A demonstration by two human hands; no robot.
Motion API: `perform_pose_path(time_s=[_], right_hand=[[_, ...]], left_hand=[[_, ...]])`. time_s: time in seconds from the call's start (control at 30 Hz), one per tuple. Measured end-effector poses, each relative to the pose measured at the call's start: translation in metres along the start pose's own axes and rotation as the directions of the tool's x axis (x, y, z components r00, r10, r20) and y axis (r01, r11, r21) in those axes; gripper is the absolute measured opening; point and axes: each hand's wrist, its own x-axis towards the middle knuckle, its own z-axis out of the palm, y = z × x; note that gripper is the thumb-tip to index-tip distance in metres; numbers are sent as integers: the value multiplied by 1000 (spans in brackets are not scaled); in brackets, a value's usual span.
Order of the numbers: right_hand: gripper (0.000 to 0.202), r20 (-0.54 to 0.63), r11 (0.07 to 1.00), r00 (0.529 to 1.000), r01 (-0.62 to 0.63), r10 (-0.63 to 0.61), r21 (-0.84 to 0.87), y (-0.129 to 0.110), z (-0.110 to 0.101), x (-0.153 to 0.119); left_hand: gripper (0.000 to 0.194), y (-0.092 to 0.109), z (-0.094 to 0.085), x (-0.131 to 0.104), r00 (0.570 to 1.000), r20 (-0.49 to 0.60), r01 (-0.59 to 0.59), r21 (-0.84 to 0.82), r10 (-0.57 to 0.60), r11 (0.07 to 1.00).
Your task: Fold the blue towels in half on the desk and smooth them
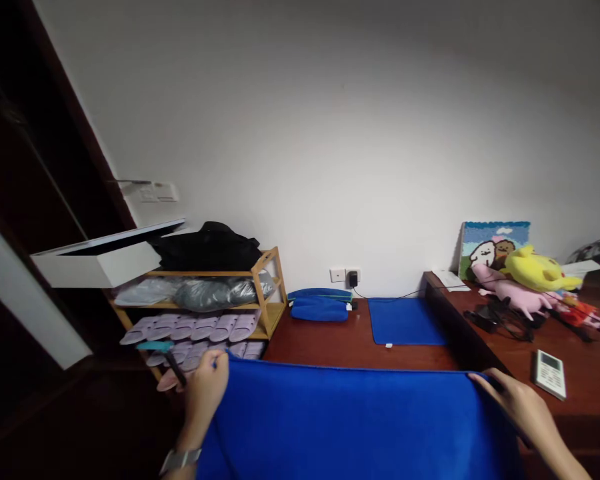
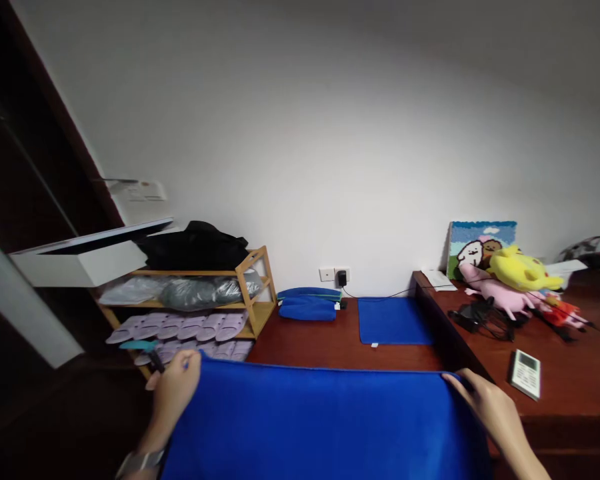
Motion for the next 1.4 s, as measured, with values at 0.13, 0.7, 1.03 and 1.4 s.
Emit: perform_pose_path(time_s=[0.13, 0.7, 1.03, 1.4], right_hand=[[50, 109, 998, 994, 31, -26, -46, 15, 73, 59], [44, 39, 885, 997, -37, 63, -464, 68, 254, 119], [63, 224, 945, 972, 4, 73, -326, 70, 291, 81], [66, 251, 926, 950, -82, 183, -367, 66, 273, 83]], left_hand=[[34, -2, 93, 24, 956, 245, 89, 289, -163, 953], [42, -60, 272, 21, 916, 277, -377, 338, 291, 863], [51, -104, 309, 22, 741, 449, -604, 122, 499, 787], [59, -106, 306, 19, 739, 584, -563, 264, 335, 783]])
